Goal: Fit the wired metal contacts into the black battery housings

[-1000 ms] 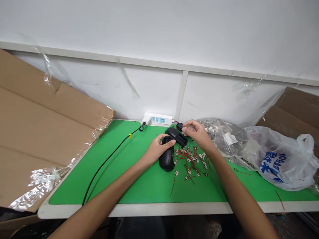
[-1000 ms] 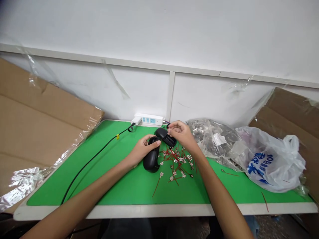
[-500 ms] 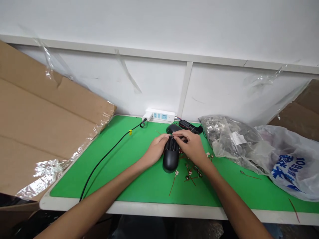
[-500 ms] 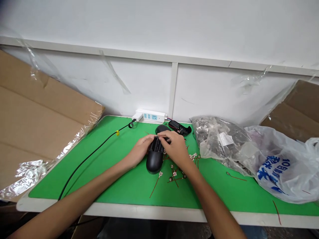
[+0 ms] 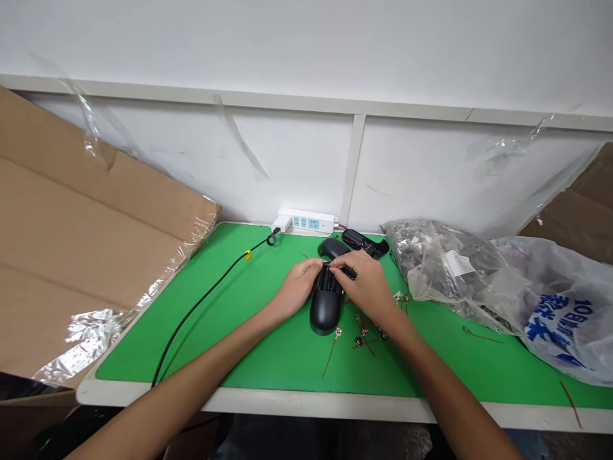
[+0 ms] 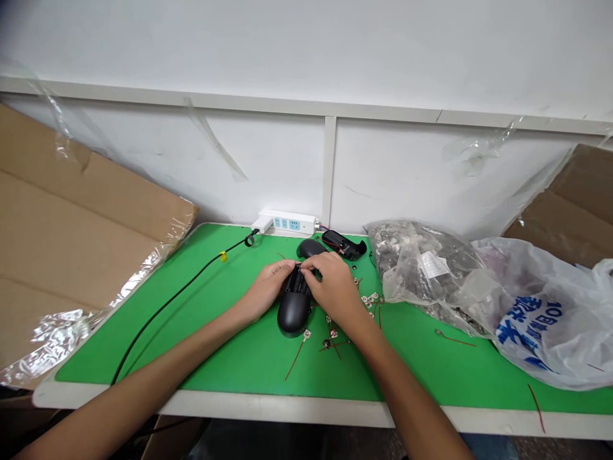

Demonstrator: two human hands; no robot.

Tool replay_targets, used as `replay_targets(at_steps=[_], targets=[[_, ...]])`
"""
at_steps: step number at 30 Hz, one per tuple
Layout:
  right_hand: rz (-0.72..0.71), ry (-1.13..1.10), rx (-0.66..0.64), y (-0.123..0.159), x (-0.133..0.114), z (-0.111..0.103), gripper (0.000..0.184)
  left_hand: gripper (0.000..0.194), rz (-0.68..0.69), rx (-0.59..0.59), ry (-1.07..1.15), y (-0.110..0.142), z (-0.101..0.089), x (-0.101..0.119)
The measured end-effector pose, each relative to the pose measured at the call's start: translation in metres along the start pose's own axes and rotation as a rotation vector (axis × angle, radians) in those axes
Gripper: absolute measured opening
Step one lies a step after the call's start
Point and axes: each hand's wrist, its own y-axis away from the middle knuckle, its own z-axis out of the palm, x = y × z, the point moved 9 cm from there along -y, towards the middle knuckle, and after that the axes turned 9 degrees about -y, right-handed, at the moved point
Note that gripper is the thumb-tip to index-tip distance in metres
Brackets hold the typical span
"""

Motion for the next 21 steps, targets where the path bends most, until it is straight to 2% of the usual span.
replay_targets(at_steps=[6, 12, 21], targets=[[0.034, 0.037, -0.002, 0.0001, 0.0054, 0.0023, 0.008, 0.039, -0.036, -0.007, 0.008, 0.0018, 0.0017, -0.0032], [0.034, 0.025, 0.024, 0.0013, 0.0017, 0.001, 0.008, 0.042, 0.063, -0.008, 0.026, 0.0002, 0.0023, 0.005], [0.049, 0.012, 0.012, 0.0013, 0.0064, -0.0024, 0.006, 0.042, 0.051, 0.029, 0.027, 0.0006, -0.0008, 0.0026]])
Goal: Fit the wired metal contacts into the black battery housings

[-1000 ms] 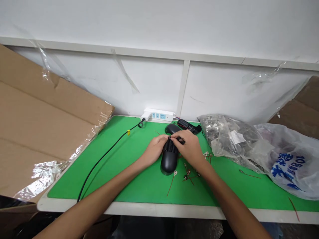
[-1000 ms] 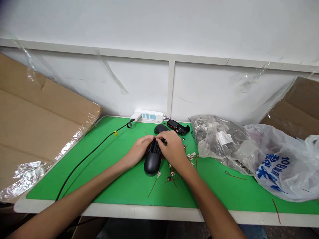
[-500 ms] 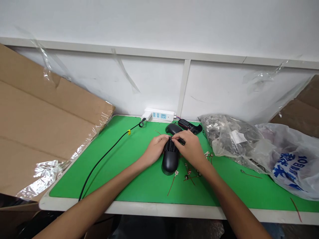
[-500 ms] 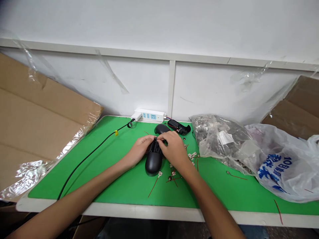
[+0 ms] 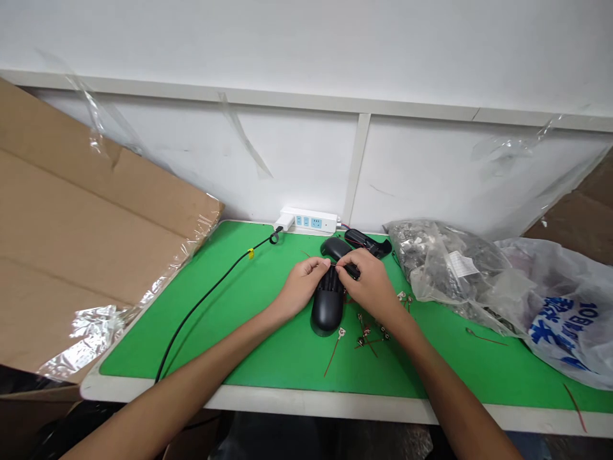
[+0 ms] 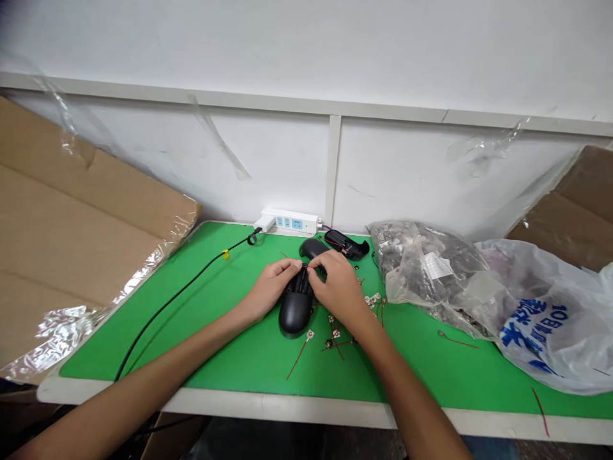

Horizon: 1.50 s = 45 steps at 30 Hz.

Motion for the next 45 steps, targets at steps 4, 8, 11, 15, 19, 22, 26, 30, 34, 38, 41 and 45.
replay_targets(at_steps=[4, 8, 11, 15, 19, 22, 26, 30, 34, 38, 41, 45], targets=[[-0.032, -0.003, -0.002, 0.002, -0.004, 0.002, 0.006, 0.041, 0.006, -0.012, -0.019, -0.001, 0.0, 0.0], [-0.037, -0.002, 0.018, 0.003, -0.007, 0.002, 0.006, 0.042, 0.004, -0.03, -0.005, -0.001, 0.002, 0.0], [-0.04, 0.0, 0.028, 0.003, -0.008, 0.003, 0.007, 0.044, -0.008, -0.037, -0.015, 0.0, 0.003, -0.001], [-0.041, 0.03, 0.019, 0.005, -0.008, 0.005, 0.007, 0.045, -0.004, -0.049, -0.038, 0.0, 0.003, -0.001], [-0.039, 0.058, 0.01, 0.006, -0.01, 0.006, 0.008, 0.047, -0.01, -0.066, -0.066, 0.001, 0.005, 0.0], [-0.03, 0.079, 0.006, 0.006, -0.01, 0.007, 0.008, 0.046, -0.014, -0.06, -0.046, 0.001, 0.005, 0.0], [-0.014, 0.12, 0.001, 0.007, -0.008, 0.008, 0.007, 0.044, -0.007, -0.033, -0.013, 0.002, 0.003, 0.001], [0.046, 0.057, 0.008, 0.006, -0.004, 0.004, 0.008, 0.042, 0.002, -0.017, -0.016, 0.002, 0.003, 0.001], [0.135, -0.012, 0.019, 0.006, 0.0, -0.004, 0.014, 0.039, -0.001, -0.002, 0.038, 0.006, 0.002, 0.004], [0.151, 0.02, -0.061, 0.006, -0.006, -0.001, 0.019, 0.037, 0.064, -0.024, 0.06, 0.015, 0.003, 0.016], [0.156, 0.01, -0.109, 0.009, -0.014, 0.002, 0.02, 0.039, 0.072, -0.043, 0.028, 0.023, 0.004, 0.022], [0.176, 0.005, -0.125, 0.01, -0.018, 0.003, 0.023, 0.038, 0.105, -0.039, -0.081, 0.029, 0.003, 0.03]])
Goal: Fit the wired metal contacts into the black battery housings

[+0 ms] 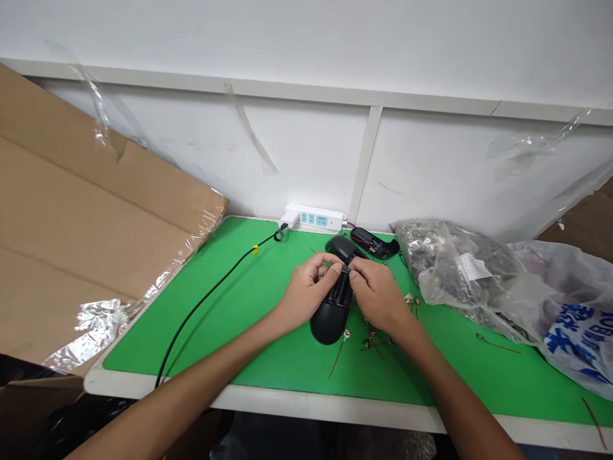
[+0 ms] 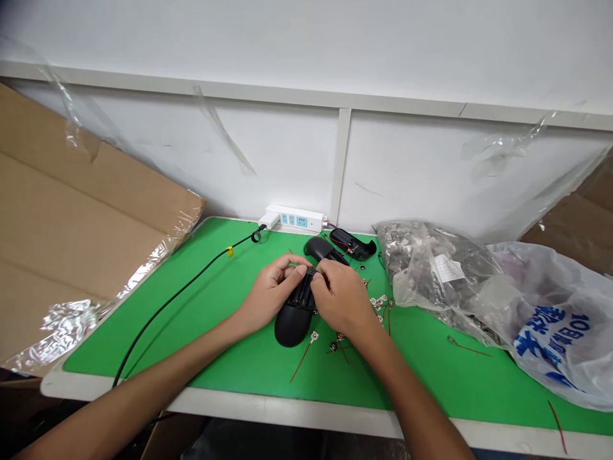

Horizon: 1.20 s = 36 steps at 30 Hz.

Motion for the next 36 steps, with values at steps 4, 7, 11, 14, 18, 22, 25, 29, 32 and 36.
replay_targets(at_steps=[4, 7, 11, 14, 18, 22, 25, 29, 32, 36], targets=[[-0.011, 0.05, 0.005, 0.0, -0.002, -0.001, 0.026, 0.037, 0.014, 0.011, -0.062, 0.002, -0.001, 0.006], [-0.009, 0.039, 0.007, 0.0, -0.005, -0.002, 0.028, 0.035, 0.034, 0.022, -0.105, 0.004, -0.003, 0.01], [0.036, -0.046, -0.01, 0.001, -0.005, -0.002, 0.03, 0.033, 0.092, 0.061, -0.143, 0.006, -0.005, 0.016], [0.069, -0.114, -0.013, 0.0, -0.003, -0.002, 0.03, 0.03, 0.122, 0.078, -0.15, 0.006, -0.005, 0.017], [0.09, -0.189, -0.015, -0.002, -0.003, -0.003, 0.029, 0.031, 0.078, 0.078, -0.081, 0.002, -0.005, 0.014], [0.129, -0.341, -0.067, 0.001, -0.001, 0.0, 0.029, 0.037, 0.004, 0.078, 0.082, -0.007, -0.014, 0.015], [0.135, -0.314, -0.067, 0.006, 0.002, 0.003, 0.046, 0.037, -0.085, 0.175, 0.171, -0.014, -0.032, 0.006], [0.046, -0.149, -0.026, 0.005, -0.003, 0.001, 0.065, 0.033, -0.227, 0.22, 0.339, -0.018, -0.043, -0.018], [-0.034, -0.07, 0.026, 0.001, -0.007, -0.017, 0.046, 0.028, -0.292, 0.125, 0.38, -0.02, -0.037, -0.029], [-0.085, -0.074, -0.066, -0.001, -0.002, -0.043, 0.05, 0.029, -0.345, -0.11, 0.358, -0.018, -0.021, -0.029]])
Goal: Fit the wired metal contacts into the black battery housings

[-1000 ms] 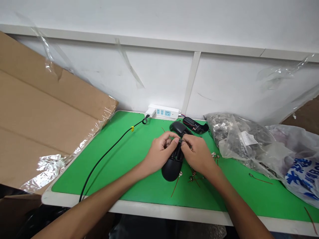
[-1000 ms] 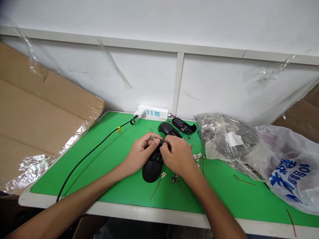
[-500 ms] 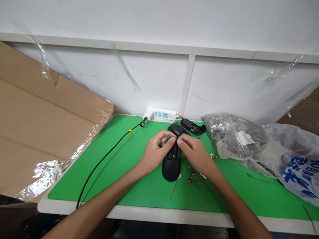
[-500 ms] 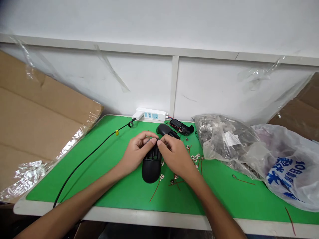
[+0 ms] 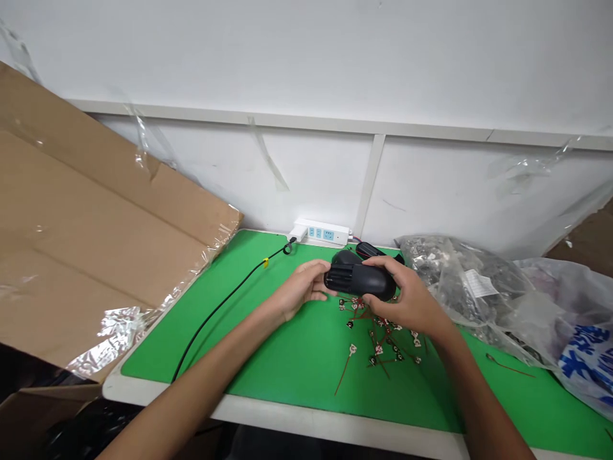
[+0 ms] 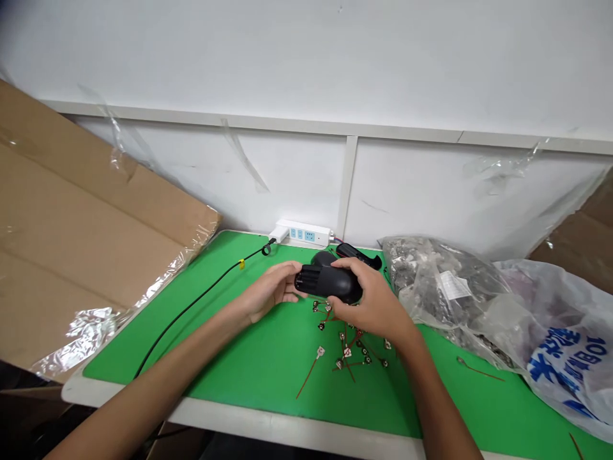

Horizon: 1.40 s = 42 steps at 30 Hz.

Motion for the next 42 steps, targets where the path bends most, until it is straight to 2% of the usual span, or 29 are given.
replay_targets(at_steps=[3, 5, 6, 8, 10, 11, 12, 16, 18, 23, 27, 35, 42], targets=[[-0.006, -0.037, -0.045, 0.002, 0.011, -0.013, 0.051, 0.032, -0.062, -0.184, -0.027, 0.005, 0.012, -0.001], [-0.019, -0.05, 0.014, 0.002, 0.018, -0.019, 0.054, 0.032, -0.083, -0.241, -0.03, 0.007, 0.016, -0.002], [-0.022, -0.044, 0.092, 0.001, 0.021, -0.022, 0.055, 0.031, -0.087, -0.246, -0.024, 0.007, 0.017, -0.003], [-0.018, -0.013, 0.343, 0.003, 0.027, -0.031, 0.055, 0.031, -0.077, -0.21, 0.005, 0.005, 0.016, -0.005], [0.004, 0.014, 0.573, 0.01, 0.03, -0.034, 0.043, 0.033, -0.039, -0.144, 0.037, 0.001, 0.016, -0.007], [0.019, 0.015, 0.606, 0.012, 0.031, -0.028, 0.035, 0.035, -0.008, -0.111, 0.045, -0.001, 0.016, -0.006], [0.033, 0.016, 0.575, 0.011, 0.031, -0.018, 0.026, 0.037, 0.026, -0.088, 0.041, -0.002, 0.016, -0.005], [0.067, 0.096, 0.259, 0.005, 0.024, 0.029, 0.011, 0.043, 0.179, -0.061, -0.046, -0.001, 0.023, 0.005], [0.092, 0.15, 0.198, 0.007, 0.023, 0.039, 0.007, 0.044, 0.246, -0.041, -0.097, 0.002, 0.025, 0.012], [0.157, 0.221, 0.199, 0.01, 0.026, 0.042, 0.01, 0.048, 0.341, -0.049, -0.12, 0.008, 0.032, 0.017], [0.156, 0.268, 0.198, 0.01, 0.026, 0.043, 0.015, 0.045, 0.385, -0.057, -0.1, 0.009, 0.035, 0.016], [0.157, 0.252, 0.196, 0.011, 0.026, 0.044, 0.015, 0.043, 0.4, -0.001, -0.109, 0.013, 0.034, 0.017], [0.231, 0.107, 0.147, 0.01, 0.026, 0.047, 0.019, 0.045, 0.337, 0.044, -0.086, 0.018, 0.032, 0.014]])
